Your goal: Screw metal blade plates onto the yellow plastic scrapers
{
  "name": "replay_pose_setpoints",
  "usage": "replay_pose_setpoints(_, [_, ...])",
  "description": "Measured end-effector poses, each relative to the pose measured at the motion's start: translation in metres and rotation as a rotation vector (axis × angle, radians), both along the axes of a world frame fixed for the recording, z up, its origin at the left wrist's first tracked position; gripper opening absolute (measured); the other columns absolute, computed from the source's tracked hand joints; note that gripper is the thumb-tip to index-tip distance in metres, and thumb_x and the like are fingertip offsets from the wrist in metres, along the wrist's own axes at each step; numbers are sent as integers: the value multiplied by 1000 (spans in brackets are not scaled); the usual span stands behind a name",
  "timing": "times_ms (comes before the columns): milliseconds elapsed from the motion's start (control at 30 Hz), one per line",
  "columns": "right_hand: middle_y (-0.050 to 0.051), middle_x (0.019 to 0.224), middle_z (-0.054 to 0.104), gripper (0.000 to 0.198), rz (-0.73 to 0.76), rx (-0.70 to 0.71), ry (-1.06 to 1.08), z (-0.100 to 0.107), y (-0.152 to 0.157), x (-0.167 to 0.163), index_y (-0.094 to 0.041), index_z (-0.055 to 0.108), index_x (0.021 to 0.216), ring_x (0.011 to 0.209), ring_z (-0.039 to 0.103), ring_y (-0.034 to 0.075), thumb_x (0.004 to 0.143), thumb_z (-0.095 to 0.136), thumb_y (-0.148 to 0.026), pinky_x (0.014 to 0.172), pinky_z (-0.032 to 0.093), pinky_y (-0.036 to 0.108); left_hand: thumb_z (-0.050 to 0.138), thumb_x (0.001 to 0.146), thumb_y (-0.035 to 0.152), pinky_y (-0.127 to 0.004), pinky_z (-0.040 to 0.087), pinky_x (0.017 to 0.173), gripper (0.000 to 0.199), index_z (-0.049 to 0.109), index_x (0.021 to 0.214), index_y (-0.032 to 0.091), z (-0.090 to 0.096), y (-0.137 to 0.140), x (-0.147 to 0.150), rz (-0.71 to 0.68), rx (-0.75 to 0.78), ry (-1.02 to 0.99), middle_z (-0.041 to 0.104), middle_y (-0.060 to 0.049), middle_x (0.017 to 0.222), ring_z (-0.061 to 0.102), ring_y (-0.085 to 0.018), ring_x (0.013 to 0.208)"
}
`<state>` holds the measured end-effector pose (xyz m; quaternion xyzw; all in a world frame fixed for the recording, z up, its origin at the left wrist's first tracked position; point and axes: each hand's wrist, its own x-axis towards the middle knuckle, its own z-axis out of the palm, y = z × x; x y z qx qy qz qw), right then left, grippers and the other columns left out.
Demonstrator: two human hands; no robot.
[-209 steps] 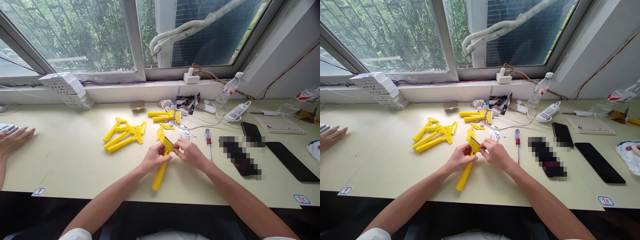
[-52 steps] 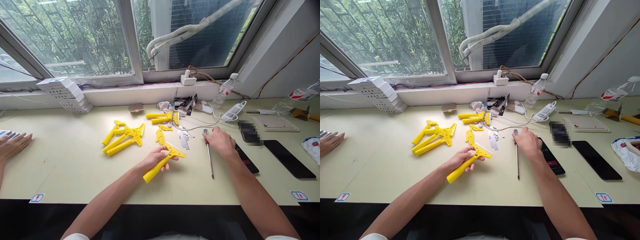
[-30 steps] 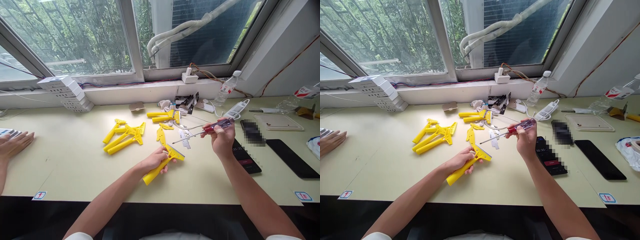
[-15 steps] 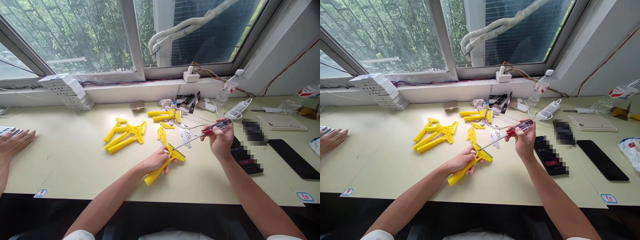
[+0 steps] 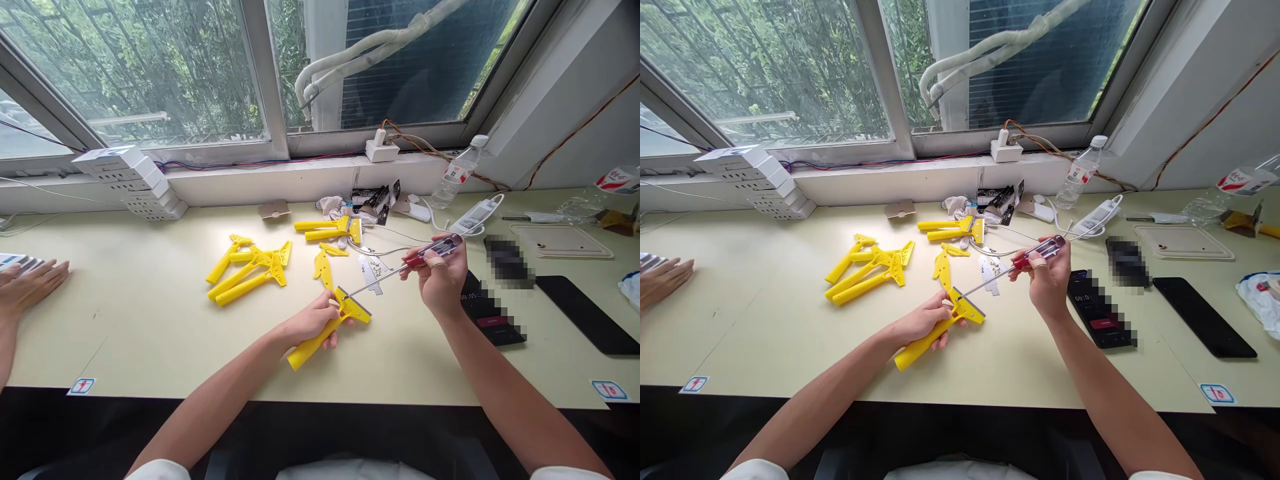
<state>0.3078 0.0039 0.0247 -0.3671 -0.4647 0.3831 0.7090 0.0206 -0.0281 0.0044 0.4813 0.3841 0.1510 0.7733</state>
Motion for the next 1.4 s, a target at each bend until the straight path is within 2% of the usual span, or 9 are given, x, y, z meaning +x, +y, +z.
replay_pose_setpoints(400, [-4, 83, 76, 36, 1, 9, -6, 1, -3, -3, -30, 47, 116, 63, 72, 20, 90, 73, -32, 50, 59, 33, 59, 101, 37, -22, 49, 45, 32, 42, 125, 24, -4, 1, -1, 1, -4, -22, 71, -11, 121, 68, -11, 55])
replay_pose_setpoints(533, [-3, 85, 78, 36, 24, 55, -36, 3, -8, -5, -31, 47, 114, 63, 72, 20, 91, 75, -33, 51, 58, 34, 61, 101, 39, -21, 49, 45, 32, 42, 121, 23, -3, 0, -2, 13, -24, -37, 72, -11, 118, 68, -11, 55])
replay_pose_setpoints(733, [-2, 86, 79, 39, -4, 149, -143, 4, -19, -11, -34, 45, 111, 62, 72, 24, 92, 77, -45, 50, 58, 40, 63, 99, 37, -21, 48, 45, 32, 43, 120, 23, -2, 0, -2, 31, -39, -66, 72, -12, 118, 67, -10, 54])
replay_pose_setpoints(967, [0, 89, 82, 33, 40, 336, -253, 0, -33, -16, -37, 49, 112, 58, 73, 22, 94, 77, -40, 49, 60, 38, 59, 98, 33, -21, 50, 45, 29, 42, 118, 22, -6, 3, -3, 31, -45, -90, 72, -11, 118, 68, -11, 54])
replay_pose_setpoints(1133, [0, 87, 82, 38, 66, 377, -320, -4, -39, -17, -39, 50, 106, 56, 72, 24, 88, 83, -44, 44, 58, 39, 61, 97, 34, -21, 48, 44, 31, 44, 120, 22, -8, 3, -3, 33, -44, -88, 72, -12, 119, 69, -11, 54])
replay_pose_setpoints(1400, [1, 84, 81, 25, 138, 468, -416, 14, -42, -21, -36, 48, 106, 54, 70, 21, 96, 71, -39, 46, 55, 35, 61, 97, 32, -20, 47, 43, 30, 44, 120, 22, -7, 3, -2, 26, -53, -82, 73, -13, 118, 69, -11, 54])
